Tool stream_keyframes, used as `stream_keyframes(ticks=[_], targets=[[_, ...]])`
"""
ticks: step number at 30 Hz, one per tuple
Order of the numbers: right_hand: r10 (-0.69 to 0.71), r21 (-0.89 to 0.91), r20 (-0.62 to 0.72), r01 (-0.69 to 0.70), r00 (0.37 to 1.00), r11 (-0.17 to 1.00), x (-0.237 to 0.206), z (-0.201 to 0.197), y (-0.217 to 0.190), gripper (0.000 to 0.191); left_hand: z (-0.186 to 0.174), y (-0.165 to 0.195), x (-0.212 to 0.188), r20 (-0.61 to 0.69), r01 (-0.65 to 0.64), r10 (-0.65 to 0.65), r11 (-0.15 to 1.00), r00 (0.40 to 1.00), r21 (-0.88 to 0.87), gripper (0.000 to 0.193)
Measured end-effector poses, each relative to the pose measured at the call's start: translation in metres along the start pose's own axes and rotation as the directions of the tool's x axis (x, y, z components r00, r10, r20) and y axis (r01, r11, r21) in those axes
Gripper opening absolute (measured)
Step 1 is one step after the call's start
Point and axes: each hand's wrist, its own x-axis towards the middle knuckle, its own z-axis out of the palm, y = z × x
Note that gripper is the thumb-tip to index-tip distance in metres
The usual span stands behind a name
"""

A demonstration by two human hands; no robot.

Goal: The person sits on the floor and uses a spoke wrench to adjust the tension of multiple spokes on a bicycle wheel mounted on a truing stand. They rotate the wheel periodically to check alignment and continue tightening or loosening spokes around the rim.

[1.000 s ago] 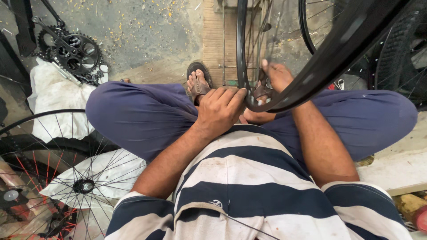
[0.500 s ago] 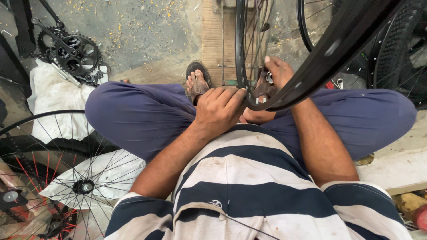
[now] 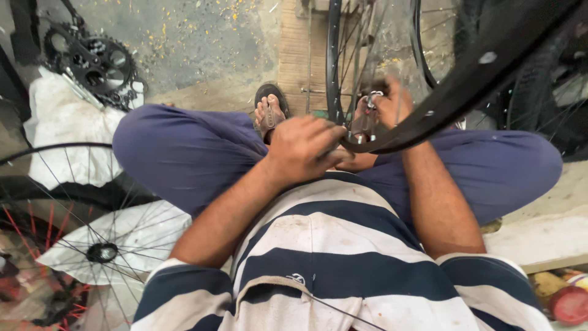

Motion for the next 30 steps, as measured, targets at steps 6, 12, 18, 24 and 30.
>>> stream_keyframes(ticks=[6, 12, 18, 24, 30], targets=[[-0.085, 0.124, -0.103, 0.098, 0.991, 0.987, -0.01, -0.014, -0.036, 0.019, 0.027, -0.087, 0.034, -0.056, 0.526, -0.575, 0.779, 0.816, -0.342, 0.057], [0.015, 0.126, 0.042, -0.02, 0.999, 0.992, -0.023, -0.01, -0.086, 0.022, 0.083, -0.126, 0.038, 0.139, 0.475, -0.47, 0.742, 0.872, -0.473, 0.095], [-0.035, 0.257, 0.12, 0.003, 0.992, 0.966, -0.01, 0.008, -0.103, 0.025, 0.083, -0.128, 0.037, 0.202, 0.559, -0.523, 0.733, 0.828, -0.387, 0.078], [-0.043, 0.242, 0.185, -0.003, 0.982, 0.97, 0.002, 0.015, -0.118, 0.023, 0.079, -0.129, 0.034, 0.03, 0.45, -0.492, 0.766, 0.87, -0.459, 0.033], [-0.074, 0.295, 0.22, 0.006, 0.973, 0.955, -0.001, 0.018, -0.122, 0.027, 0.079, -0.125, 0.03, 0.182, 0.571, -0.589, 0.585, 0.787, -0.576, 0.028]])
